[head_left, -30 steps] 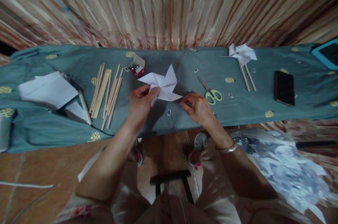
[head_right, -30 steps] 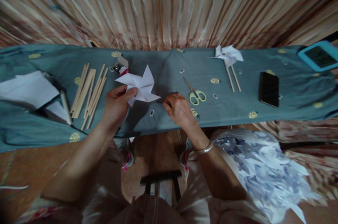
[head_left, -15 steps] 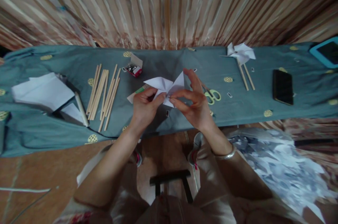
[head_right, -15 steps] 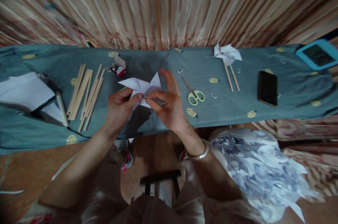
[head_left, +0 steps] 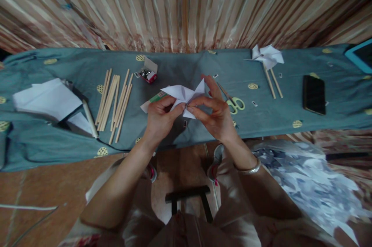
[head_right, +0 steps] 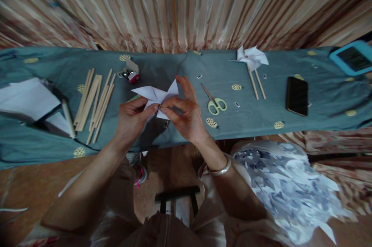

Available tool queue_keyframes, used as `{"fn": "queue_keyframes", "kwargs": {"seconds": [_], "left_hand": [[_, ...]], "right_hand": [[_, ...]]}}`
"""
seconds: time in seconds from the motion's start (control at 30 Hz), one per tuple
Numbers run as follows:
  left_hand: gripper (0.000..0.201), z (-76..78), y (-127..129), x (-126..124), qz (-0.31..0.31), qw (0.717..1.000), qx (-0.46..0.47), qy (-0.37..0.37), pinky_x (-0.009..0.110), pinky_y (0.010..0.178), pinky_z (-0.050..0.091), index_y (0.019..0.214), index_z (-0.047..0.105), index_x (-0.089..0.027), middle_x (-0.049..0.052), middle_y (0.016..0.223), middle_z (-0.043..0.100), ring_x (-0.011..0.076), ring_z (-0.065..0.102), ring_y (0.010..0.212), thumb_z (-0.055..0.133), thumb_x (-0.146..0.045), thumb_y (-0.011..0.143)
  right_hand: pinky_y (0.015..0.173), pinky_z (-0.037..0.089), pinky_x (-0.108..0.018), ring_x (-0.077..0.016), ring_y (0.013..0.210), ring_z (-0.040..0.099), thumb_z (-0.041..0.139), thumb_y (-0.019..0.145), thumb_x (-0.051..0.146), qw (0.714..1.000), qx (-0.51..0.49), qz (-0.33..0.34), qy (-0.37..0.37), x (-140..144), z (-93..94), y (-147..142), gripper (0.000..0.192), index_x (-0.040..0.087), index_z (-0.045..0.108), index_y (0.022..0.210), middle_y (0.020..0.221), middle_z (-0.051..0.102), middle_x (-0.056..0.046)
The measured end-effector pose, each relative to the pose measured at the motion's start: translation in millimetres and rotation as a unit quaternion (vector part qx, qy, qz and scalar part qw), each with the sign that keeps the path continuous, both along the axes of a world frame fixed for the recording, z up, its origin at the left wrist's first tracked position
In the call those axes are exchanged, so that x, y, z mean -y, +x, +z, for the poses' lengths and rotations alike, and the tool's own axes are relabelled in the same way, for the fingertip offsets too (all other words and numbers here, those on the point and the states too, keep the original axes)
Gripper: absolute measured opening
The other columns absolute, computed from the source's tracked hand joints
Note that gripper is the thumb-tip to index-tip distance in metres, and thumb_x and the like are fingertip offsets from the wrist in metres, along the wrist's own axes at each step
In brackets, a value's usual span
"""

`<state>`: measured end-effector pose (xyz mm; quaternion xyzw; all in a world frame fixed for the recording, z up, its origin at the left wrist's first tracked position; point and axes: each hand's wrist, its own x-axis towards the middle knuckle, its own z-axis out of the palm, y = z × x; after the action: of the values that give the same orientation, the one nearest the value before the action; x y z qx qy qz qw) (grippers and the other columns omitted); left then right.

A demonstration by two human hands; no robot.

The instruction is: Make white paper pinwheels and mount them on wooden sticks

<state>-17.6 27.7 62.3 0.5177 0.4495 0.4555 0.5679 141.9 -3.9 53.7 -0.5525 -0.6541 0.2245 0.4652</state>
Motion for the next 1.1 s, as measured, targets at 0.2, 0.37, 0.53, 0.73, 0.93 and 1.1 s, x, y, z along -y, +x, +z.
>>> {"fn": "queue_keyframes", "kwargs": {"seconds": [0.2, 0.37, 0.53, 0.73, 0.93, 1.1], "left_hand": [[0.013, -2.2, -1.7, -1.1, -0.013, 1.000, 0.005, 0.009, 0.026, 0.062, 0.039, 0.063, 0.068, -0.018, -0.001, 0.065, 0.059, 0.0128, 0.049, 0.064, 0.074, -0.028, 0.069], [0.015, -6.2, -2.5, -1.6, -0.020, 1.000, 0.011, 0.021, 0.025, 0.062, 0.040, 0.065, 0.068, -0.017, -0.002, 0.066, 0.060, 0.0121, 0.050, 0.064, 0.074, -0.030, 0.071], [0.015, -6.1, -2.9, -1.5, -0.017, 1.000, -0.001, 0.023, 0.025, 0.061, 0.041, 0.066, 0.069, -0.017, -0.001, 0.066, 0.061, 0.0130, 0.050, 0.064, 0.075, -0.030, 0.071], [0.015, -6.5, -3.7, -1.7, -0.019, 0.999, -0.004, 0.036, 0.025, 0.062, 0.042, 0.065, 0.069, -0.018, -0.001, 0.066, 0.061, 0.0124, 0.051, 0.064, 0.075, -0.029, 0.072], [0.016, -7.1, -5.5, -1.9, -0.027, 0.999, -0.019, 0.035, 0.025, 0.063, 0.043, 0.065, 0.069, -0.017, -0.002, 0.066, 0.061, 0.0122, 0.053, 0.064, 0.075, -0.029, 0.072], [0.015, -7.3, -6.5, -2.2, -0.041, 0.998, -0.027, 0.037, 0.026, 0.064, 0.044, 0.066, 0.069, -0.016, -0.001, 0.067, 0.063, 0.0127, 0.054, 0.065, 0.076, -0.029, 0.071]], "right_hand": [[0.124, 0.027, -0.049, -0.0284, 0.150, 0.030, 0.076, 0.081, 0.031, 1.000, -0.016, 0.013, 0.004, -2.4, -4.8, 3.1, 0.004, 0.028, 0.074, 0.082, 0.153, 0.046, 0.001], [0.124, 0.026, -0.046, -0.0264, 0.148, 0.034, 0.075, 0.081, 0.028, 0.999, -0.044, 0.023, 0.022, -3.5, -5.9, 3.0, 0.001, 0.028, 0.075, 0.080, 0.149, 0.050, 0.002], [0.123, 0.027, -0.047, -0.0260, 0.147, 0.034, 0.076, 0.080, 0.027, 0.998, -0.053, 0.028, 0.020, -3.6, -5.4, 2.6, 0.004, 0.030, 0.074, 0.079, 0.142, 0.056, 0.002], [0.123, 0.025, -0.047, -0.0249, 0.145, 0.037, 0.076, 0.080, 0.025, 0.997, -0.063, 0.043, 0.014, -4.7, -4.7, 4.5, 0.005, 0.030, 0.074, 0.079, 0.132, 0.062, 0.000], [0.122, 0.026, -0.048, -0.0256, 0.146, 0.036, 0.077, 0.079, 0.027, 0.994, -0.082, 0.066, -0.011, -5.0, -1.7, 7.3, 0.005, 0.030, 0.075, 0.076, 0.119, 0.068, -0.002], [0.120, 0.027, -0.047, -0.0254, 0.145, 0.038, 0.078, 0.078, 0.026, 0.990, -0.109, 0.085, -0.042, -5.7, -2.3, 10.3, 0.004, 0.029, 0.076, 0.076, 0.110, 0.071, -0.003]]}}
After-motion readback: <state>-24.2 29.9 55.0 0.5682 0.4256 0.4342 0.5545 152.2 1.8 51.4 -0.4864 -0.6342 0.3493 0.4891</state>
